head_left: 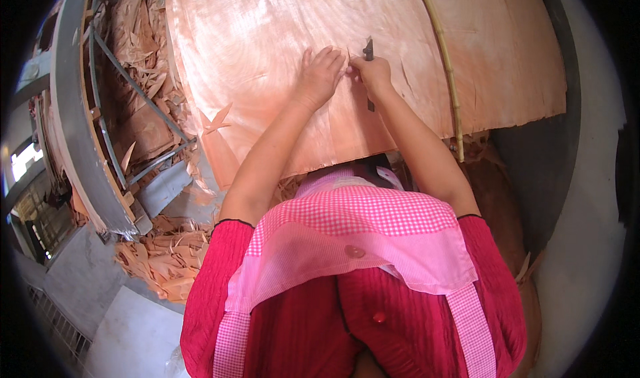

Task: The person trims and sorts wood veneer sheets using a utility knife and a guide rod, and rubs a section of veneer with a cloth.

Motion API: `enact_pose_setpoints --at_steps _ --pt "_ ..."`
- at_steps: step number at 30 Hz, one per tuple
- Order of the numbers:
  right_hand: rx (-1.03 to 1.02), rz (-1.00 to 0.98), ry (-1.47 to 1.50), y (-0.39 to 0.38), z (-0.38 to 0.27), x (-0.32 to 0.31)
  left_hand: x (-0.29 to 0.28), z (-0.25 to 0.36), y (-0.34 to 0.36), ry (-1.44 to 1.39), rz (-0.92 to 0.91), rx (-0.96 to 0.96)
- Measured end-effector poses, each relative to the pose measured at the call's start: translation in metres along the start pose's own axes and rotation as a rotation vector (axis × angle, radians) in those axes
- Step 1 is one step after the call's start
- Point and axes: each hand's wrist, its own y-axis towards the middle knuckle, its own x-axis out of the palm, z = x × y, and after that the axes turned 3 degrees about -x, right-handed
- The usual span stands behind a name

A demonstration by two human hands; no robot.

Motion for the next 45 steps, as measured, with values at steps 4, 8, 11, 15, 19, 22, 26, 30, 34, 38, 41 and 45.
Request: enact_pose_setpoints --at_steps 4,8,11,15,19,22,26,30,34,38,41,45 --pt "0.015 0.001 -0.005 0.001 -0.001 0.001 0.001 -0.006 0.008 0.016 0.037 0.039" --pt "0.045 0.011 -0.021 0.003 -0.001 0.002 -0.003 -0.009 0.018 0.096 0.022 0.102" --pt "0.043 0.018 -0.083 0.007 0.003 0.005 -0.001 -0.013 0.019 0.112 -0.025 0.132" --pt "0.041 0.021 -0.116 0.014 0.010 0.005 -0.002 -0.015 0.021 0.158 -0.063 0.156" --pt "0.048 0.034 -0.135 0.015 0.009 0.006 -0.003 -0.017 0.022 0.193 -0.107 0.164" --pt "0.049 0.043 -0.188 0.014 0.007 0.007 -0.004 -0.018 0.023 0.231 -0.147 0.197" --pt "0.003 0.076 -0.265 0.022 0.018 0.008 -0.004 -0.022 0.026 0.283 -0.239 0.280" --pt "-0.419 0.205 -1.079 0.023 -0.009 0.007 -0.012 -0.013 0.032 0.340 -0.380 0.266" --pt "-0.397 -0.100 -0.940 0.022 -0.050 -0.053 -0.012 -0.018 0.031 0.083 -0.389 0.185" --pt "0.205 -0.552 -1.208 -0.085 -0.091 -0.160 -0.035 -0.047 -0.002 -0.616 0.084 -0.312" --pt "-0.052 -0.350 -1.682 -0.134 -0.033 -0.256 -0.064 -0.085 -0.069 0.085 0.281 -0.333" --pt "-0.064 0.241 -1.369 -0.111 -0.020 -0.251 -0.109 -0.103 -0.196 0.415 -0.127 -0.470"
